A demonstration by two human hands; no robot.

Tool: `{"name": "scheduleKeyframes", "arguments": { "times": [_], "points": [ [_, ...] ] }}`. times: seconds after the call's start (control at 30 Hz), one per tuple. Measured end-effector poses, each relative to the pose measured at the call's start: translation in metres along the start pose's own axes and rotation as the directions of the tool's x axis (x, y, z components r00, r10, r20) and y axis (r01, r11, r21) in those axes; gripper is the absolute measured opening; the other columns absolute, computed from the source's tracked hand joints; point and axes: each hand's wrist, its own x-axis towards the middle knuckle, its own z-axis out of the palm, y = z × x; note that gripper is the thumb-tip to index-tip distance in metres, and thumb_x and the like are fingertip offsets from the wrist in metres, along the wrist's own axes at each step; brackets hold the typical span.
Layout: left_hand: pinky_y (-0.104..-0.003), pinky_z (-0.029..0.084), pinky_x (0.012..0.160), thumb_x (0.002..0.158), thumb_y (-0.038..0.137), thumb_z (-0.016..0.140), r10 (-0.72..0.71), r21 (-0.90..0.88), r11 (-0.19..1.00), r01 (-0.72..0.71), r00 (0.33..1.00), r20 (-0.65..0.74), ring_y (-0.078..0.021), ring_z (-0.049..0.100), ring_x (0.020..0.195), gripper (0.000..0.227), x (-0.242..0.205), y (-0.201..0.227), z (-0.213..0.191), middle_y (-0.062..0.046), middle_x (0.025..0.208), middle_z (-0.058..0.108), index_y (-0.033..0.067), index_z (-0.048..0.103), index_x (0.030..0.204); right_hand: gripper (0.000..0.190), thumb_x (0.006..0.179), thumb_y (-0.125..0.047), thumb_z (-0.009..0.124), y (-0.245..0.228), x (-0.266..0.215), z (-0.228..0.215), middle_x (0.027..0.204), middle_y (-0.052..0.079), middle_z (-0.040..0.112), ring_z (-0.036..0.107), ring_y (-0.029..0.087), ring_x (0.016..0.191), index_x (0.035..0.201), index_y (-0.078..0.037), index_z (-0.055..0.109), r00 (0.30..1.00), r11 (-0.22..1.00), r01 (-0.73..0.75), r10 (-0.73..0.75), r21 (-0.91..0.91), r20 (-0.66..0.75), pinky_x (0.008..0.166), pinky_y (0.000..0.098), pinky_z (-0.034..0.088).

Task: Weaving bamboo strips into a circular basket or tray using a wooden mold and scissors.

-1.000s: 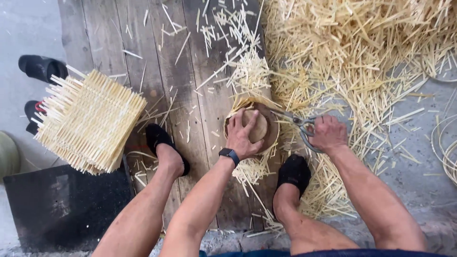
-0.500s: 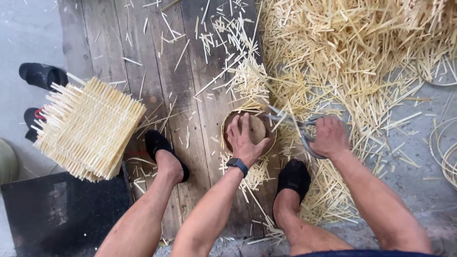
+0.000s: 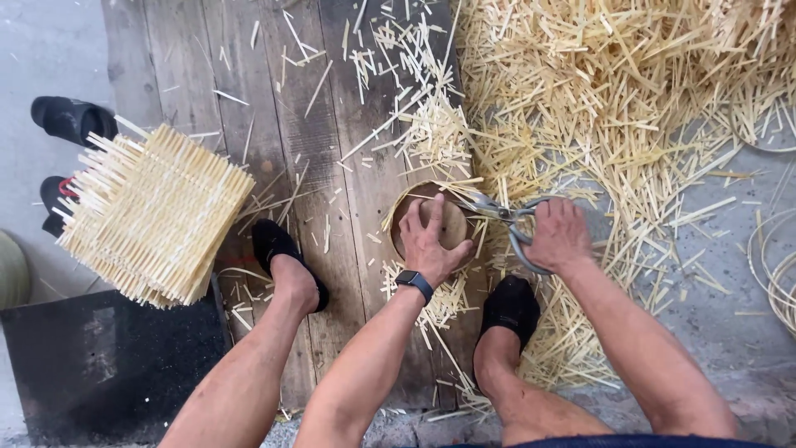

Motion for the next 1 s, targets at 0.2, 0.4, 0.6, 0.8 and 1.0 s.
{"name": "scheduleKeyframes", "arguments": {
  "times": [0.2, 0.4, 0.6, 0.8, 1.0],
  "points": [
    [-0.057, 0.039, 0.113, 0.061, 0.039, 0.088, 0.051, 0.050, 0.997, -0.056, 0.993, 0.106, -0.0485, 0.040, 0.134, 0.102, -0.005, 0.000, -0.016, -0.022, 0.152, 0.037, 0.0266, 0.046, 0.153, 0.038, 0.079, -0.043, 0.070, 0.014, -0.016, 0.057, 0.084, 0.014, 0.068, 0.068, 0.030, 0.081, 0.085, -0.006, 0.068, 0.988, 0.999, 0.013, -0.005, 0.051, -0.154, 0.069, 0.0434, 0.057],
    [-0.061, 0.030, 0.115, 0.059, 0.034, 0.085, 0.032, 0.097, 0.993, -0.061, 0.959, 0.281, -0.0536, 0.026, 0.142, 0.102, 0.015, 0.000, -0.031, -0.023, 0.160, 0.028, 0.0343, 0.046, 0.154, 0.045, 0.066, -0.044, 0.074, 0.009, 0.007, 0.021, 0.096, 0.014, 0.070, 0.068, 0.032, 0.092, 0.091, -0.008, 0.070, 0.989, 0.998, -0.042, 0.047, 0.040, -0.138, 0.074, 0.0465, 0.058],
    [-0.061, 0.027, 0.120, 0.056, 0.034, 0.084, 0.154, 0.025, 0.984, -0.178, 0.906, 0.395, -0.0513, 0.026, 0.145, 0.104, 0.011, -0.007, -0.034, -0.018, 0.163, 0.030, 0.0348, 0.048, 0.154, 0.041, 0.092, -0.048, 0.058, 0.012, 0.011, 0.039, 0.102, 0.011, 0.071, 0.067, 0.020, 0.094, 0.102, -0.009, 0.067, 0.971, 0.994, -0.100, 0.106, -0.039, 0.213, 0.082, 0.0349, 0.059],
    [-0.065, 0.017, 0.118, 0.054, 0.040, 0.091, -0.102, 0.020, 0.995, 0.101, 0.949, 0.297, -0.0486, 0.017, 0.145, 0.123, 0.005, 0.005, -0.026, -0.020, 0.156, 0.022, 0.0241, 0.027, 0.157, 0.059, 0.094, -0.062, 0.052, 0.012, 0.012, 0.020, 0.106, 0.011, 0.067, 0.066, 0.018, 0.090, 0.116, -0.008, 0.060, 0.952, 0.992, -0.030, 0.066, -0.125, 0.299, 0.080, 0.0319, 0.059],
    [-0.062, 0.029, 0.117, 0.061, 0.038, 0.087, 0.144, 0.089, 0.980, -0.176, 0.946, 0.291, -0.0457, 0.030, 0.145, 0.107, 0.010, -0.003, -0.032, -0.016, 0.156, 0.035, 0.0290, 0.043, 0.158, 0.039, 0.094, -0.047, 0.054, 0.006, 0.014, 0.029, 0.098, 0.008, 0.065, 0.064, 0.019, 0.091, 0.108, -0.011, 0.061, 0.947, 0.995, -0.060, 0.080, -0.075, 0.310, 0.084, 0.0346, 0.056]
  ]
}}
